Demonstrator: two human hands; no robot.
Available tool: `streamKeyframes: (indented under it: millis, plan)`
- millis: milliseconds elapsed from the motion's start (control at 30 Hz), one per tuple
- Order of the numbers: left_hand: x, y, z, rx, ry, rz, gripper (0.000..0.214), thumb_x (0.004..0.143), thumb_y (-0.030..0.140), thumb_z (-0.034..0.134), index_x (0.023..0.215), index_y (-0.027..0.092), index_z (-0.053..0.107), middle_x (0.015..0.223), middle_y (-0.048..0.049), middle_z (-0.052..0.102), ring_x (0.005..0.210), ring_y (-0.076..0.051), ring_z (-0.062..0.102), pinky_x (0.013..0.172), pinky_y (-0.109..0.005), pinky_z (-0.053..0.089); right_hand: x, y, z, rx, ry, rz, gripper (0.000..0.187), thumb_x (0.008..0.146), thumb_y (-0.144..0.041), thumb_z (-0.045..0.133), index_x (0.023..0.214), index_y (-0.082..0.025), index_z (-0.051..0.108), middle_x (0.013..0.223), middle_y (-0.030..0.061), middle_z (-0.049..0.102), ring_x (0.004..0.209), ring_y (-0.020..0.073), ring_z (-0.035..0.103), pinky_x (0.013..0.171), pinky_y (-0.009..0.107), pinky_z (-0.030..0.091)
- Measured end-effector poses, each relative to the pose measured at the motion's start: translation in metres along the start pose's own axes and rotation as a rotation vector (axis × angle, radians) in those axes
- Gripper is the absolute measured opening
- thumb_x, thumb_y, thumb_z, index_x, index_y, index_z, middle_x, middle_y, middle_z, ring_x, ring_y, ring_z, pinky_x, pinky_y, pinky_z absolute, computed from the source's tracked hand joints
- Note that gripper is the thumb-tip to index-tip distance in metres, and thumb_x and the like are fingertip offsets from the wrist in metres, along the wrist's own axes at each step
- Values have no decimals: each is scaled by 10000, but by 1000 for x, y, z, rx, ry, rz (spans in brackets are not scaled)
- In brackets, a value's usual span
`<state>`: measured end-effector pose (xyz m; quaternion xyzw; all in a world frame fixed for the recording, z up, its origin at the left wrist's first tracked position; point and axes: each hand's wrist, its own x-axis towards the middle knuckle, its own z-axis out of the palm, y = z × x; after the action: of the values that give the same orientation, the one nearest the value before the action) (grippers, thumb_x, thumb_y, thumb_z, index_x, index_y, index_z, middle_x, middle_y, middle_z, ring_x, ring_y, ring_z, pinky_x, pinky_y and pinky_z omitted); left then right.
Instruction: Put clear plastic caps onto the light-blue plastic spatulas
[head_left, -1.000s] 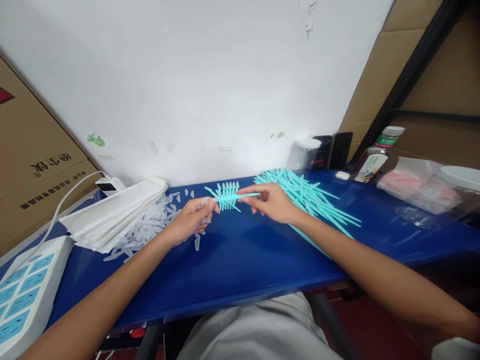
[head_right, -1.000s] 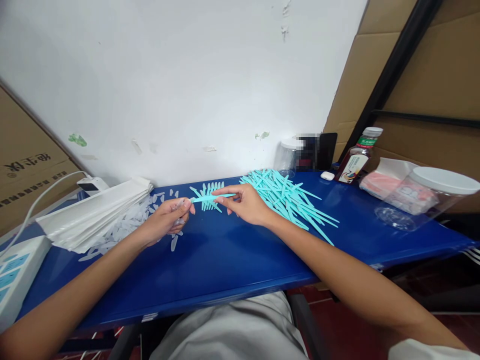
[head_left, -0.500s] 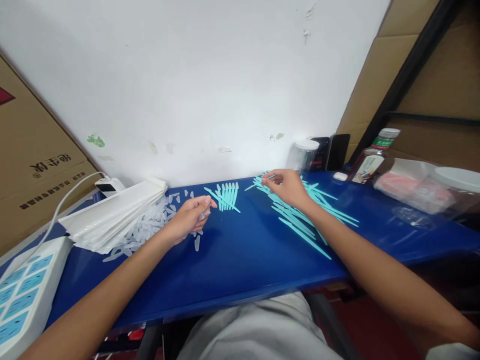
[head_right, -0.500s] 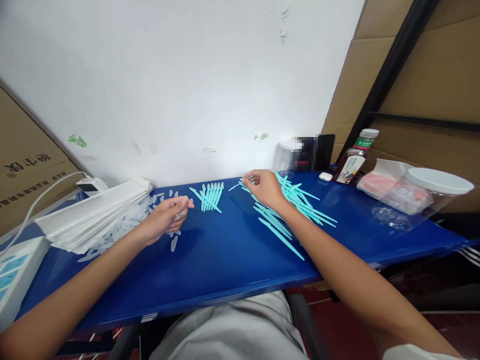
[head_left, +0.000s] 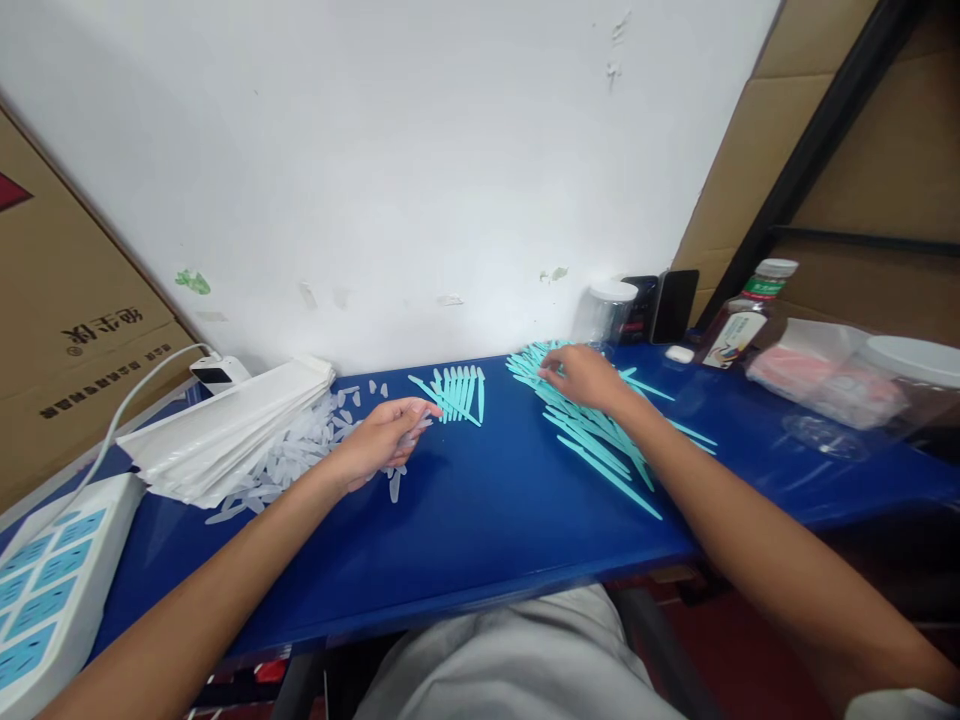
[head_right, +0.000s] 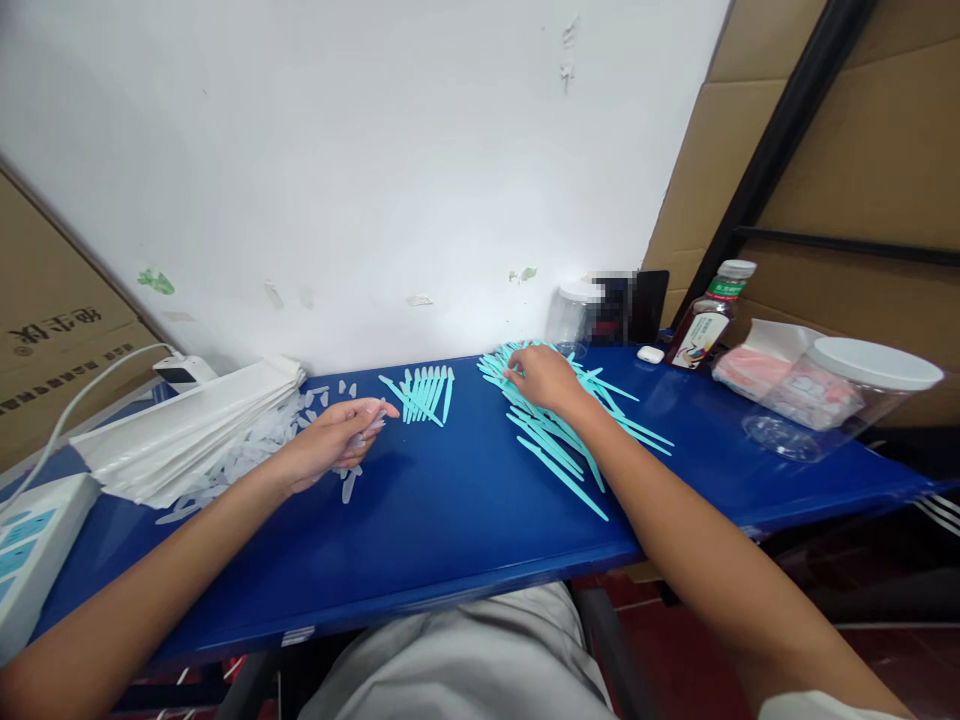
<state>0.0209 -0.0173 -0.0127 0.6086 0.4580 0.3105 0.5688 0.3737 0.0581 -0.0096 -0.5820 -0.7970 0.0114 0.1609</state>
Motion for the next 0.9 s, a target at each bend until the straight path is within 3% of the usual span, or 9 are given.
streamKeyframes:
  millis: [133, 300, 400, 500, 733, 900]
  plan:
    - [-1, 2, 0, 22, 17, -1, 542, 975, 632, 575, 1265, 181, 655, 736, 55, 366, 487, -47, 218, 412, -177, 215, 4, 28, -1, -65, -66, 53, 344, 912, -443, 717, 1065, -137, 750, 1086, 159, 755, 953, 275, 683, 729, 314, 453]
    - [-3, 9, 1, 54, 40, -10, 579, 965, 638, 589, 1294, 167, 660, 726, 57, 364, 488, -48, 216, 412, -181, 220, 7, 45, -7, -85, -43, 70, 364, 952, -477, 654, 1128, -160, 696, 1140, 145, 731, 959, 259, 674, 729, 314, 449]
    - [-4, 11, 2, 73, 46, -15, 598, 957, 650, 592, 1295, 161, 663, 709, 60, 358, 489, -52, 216, 413, -182, 223, 7, 58, -15, -155, -26, 157, 504, 941, -593, 625, 1136, -132, 684, 1143, 175, 727, 976, 286, 677, 738, 337, 463]
    - [-4, 12, 2, 84, 49, -16, 610, 949, 660, 595, 1285, 156, 667, 687, 67, 339, 491, -58, 213, 414, -181, 219, 6, 68, -22, -191, -132, 242, 638, 883, -711, 633, 1093, -112, 700, 1123, 211, 728, 983, 315, 687, 723, 347, 480]
    - [-4, 11, -2, 132, 51, -7, 598, 951, 679, 576, 1269, 182, 675, 697, 65, 338, 494, -59, 232, 430, -181, 235, 1, 64, -33, -208, -340, 329, 631, 831, -763, 652, 887, -138, 718, 994, 196, 748, 855, 314, 707, 662, 357, 477]
    - [-3, 9, -3, 148, 60, -11, 589, 952, 683, 569, 1262, 195, 679, 712, 60, 347, 496, -60, 244, 435, -180, 240, 0, 65, -35, -215, -334, 313, 506, 842, -658, 706, 835, -152, 729, 860, 162, 739, 776, 288, 696, 643, 339, 453]
